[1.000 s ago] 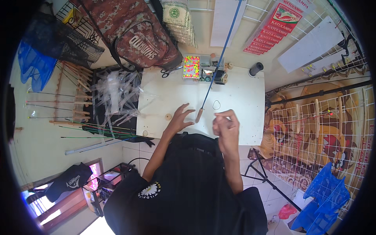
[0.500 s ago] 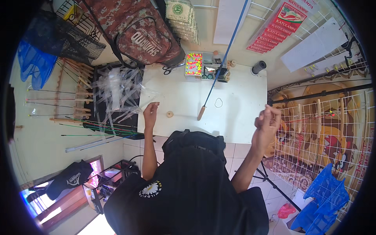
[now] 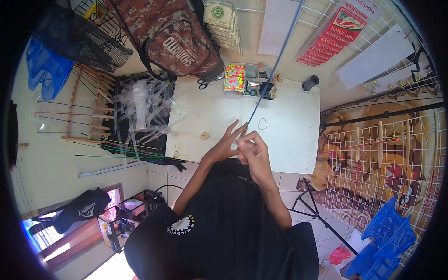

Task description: Manually attaching and securing components such as guides to a fishing rod blank using line.

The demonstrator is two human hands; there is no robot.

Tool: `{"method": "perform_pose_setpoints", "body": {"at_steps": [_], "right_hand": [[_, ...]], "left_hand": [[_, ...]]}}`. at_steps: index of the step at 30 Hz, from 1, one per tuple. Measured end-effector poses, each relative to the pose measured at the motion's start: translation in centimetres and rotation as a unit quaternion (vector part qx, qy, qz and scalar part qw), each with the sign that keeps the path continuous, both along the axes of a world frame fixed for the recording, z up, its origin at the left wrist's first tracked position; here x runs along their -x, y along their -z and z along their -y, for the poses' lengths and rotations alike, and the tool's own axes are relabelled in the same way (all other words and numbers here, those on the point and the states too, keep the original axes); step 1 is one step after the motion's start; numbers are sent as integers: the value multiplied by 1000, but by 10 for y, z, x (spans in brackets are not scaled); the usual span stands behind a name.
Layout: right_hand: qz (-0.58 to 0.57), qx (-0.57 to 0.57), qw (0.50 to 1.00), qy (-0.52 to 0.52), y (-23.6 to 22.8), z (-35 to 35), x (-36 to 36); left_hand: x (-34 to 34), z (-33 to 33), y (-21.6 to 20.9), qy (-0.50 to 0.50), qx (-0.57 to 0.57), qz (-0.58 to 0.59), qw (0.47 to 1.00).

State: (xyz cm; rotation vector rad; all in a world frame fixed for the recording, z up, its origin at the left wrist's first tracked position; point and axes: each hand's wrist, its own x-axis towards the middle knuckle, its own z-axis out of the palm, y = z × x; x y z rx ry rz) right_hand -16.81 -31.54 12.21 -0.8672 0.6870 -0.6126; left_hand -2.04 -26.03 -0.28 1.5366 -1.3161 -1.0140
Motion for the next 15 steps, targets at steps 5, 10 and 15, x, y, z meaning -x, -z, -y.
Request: {"method": "perform_pose_setpoints", "body": {"at_steps": [5, 10, 15], "right_hand": [[11, -5, 1000, -1, 1, 1, 9], [30, 15, 995, 89, -2, 11, 21], [-4, 126, 962, 243, -7, 42, 62]], "left_hand": [[-15, -13, -3, -39, 2, 6, 999], [-27, -26, 3, -143, 35, -116, 982], [-79, -69, 3, -368, 93, -138, 915]]}}
